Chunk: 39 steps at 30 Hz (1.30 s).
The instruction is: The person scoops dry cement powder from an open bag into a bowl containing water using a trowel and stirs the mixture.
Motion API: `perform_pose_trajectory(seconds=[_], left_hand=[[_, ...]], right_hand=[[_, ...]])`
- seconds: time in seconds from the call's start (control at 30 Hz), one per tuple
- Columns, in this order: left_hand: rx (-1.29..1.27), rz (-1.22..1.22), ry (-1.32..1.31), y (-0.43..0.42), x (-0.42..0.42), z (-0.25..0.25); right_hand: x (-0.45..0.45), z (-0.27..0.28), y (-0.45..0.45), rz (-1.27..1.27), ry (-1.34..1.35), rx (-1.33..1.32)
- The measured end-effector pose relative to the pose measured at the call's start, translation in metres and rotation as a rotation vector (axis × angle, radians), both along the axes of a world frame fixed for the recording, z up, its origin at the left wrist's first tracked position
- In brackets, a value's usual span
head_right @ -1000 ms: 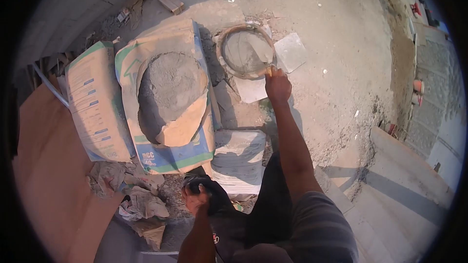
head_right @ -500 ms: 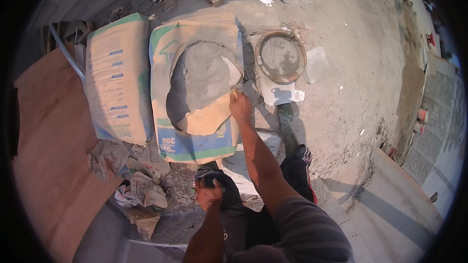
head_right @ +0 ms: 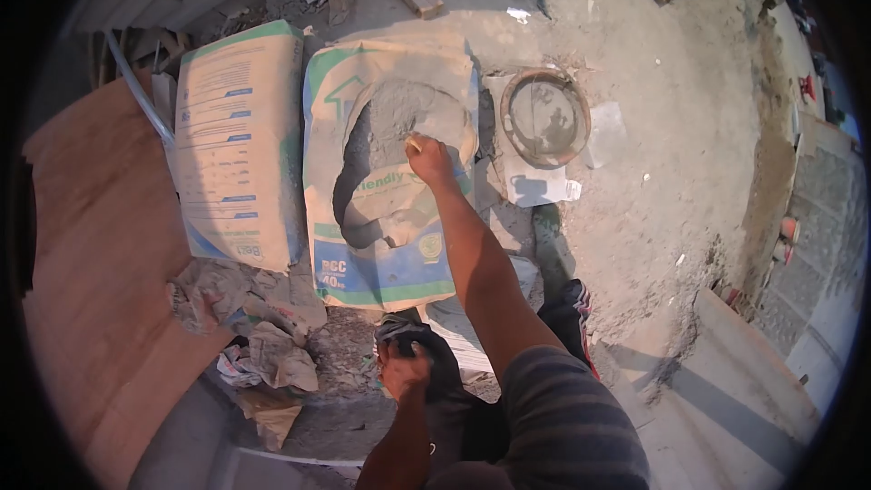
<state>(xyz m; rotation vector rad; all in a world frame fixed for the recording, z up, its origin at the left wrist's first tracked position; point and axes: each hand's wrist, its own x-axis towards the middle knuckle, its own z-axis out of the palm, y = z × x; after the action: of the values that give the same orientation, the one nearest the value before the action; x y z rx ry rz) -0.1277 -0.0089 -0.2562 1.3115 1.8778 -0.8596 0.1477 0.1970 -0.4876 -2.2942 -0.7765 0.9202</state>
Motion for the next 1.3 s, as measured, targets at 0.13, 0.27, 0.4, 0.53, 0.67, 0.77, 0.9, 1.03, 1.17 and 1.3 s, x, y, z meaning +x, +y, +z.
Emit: perform_pose_trajectory(seconds=[0.13,0.27,0.4,0.53,0.67,0.77,0.9,1.03,1.17,1.3], left_hand=[[0.013,-0.027,0.012,-0.004,0.008,0.000],[0.056,-0.080,0.027,-0.011,0.017,-0.001],[0.066,-0.109,0.009,-0.011,0.027,-0.004],[0.128,-0.161,-0.018,-0.016,0.027,-0.005],[0.155,-0.143,-0.001,-0.018,0.031,-0.009],[0.150,-0.146,0.037,-0.016,0.036,-0.009],[0.186,-0.210,0.053,-0.025,0.026,-0.018],[0.173,-0.204,0.056,-0.025,0.029,-0.016],[0.149,-0.199,0.073,-0.023,0.035,-0.015],[0.129,-0.178,0.091,-0.020,0.041,-0.010]], right_hand=[[0.014,0.009,-0.019,0.007,0.113,0.035],[0.024,0.024,-0.056,0.027,0.214,0.146],[0.044,0.044,-0.118,-0.030,0.270,0.264],[0.074,0.080,-0.183,-0.205,0.390,0.260],[0.123,0.109,-0.240,-0.255,0.037,0.174],[0.156,0.096,-0.262,-0.382,-0.114,0.185],[0.188,0.061,-0.263,-0.510,-0.125,0.069],[0.207,-0.010,-0.266,-0.544,-0.030,0.139],[0.211,-0.050,-0.257,-0.687,-0.057,0.139],[0.216,-0.028,-0.246,-0.499,-0.257,0.014]])
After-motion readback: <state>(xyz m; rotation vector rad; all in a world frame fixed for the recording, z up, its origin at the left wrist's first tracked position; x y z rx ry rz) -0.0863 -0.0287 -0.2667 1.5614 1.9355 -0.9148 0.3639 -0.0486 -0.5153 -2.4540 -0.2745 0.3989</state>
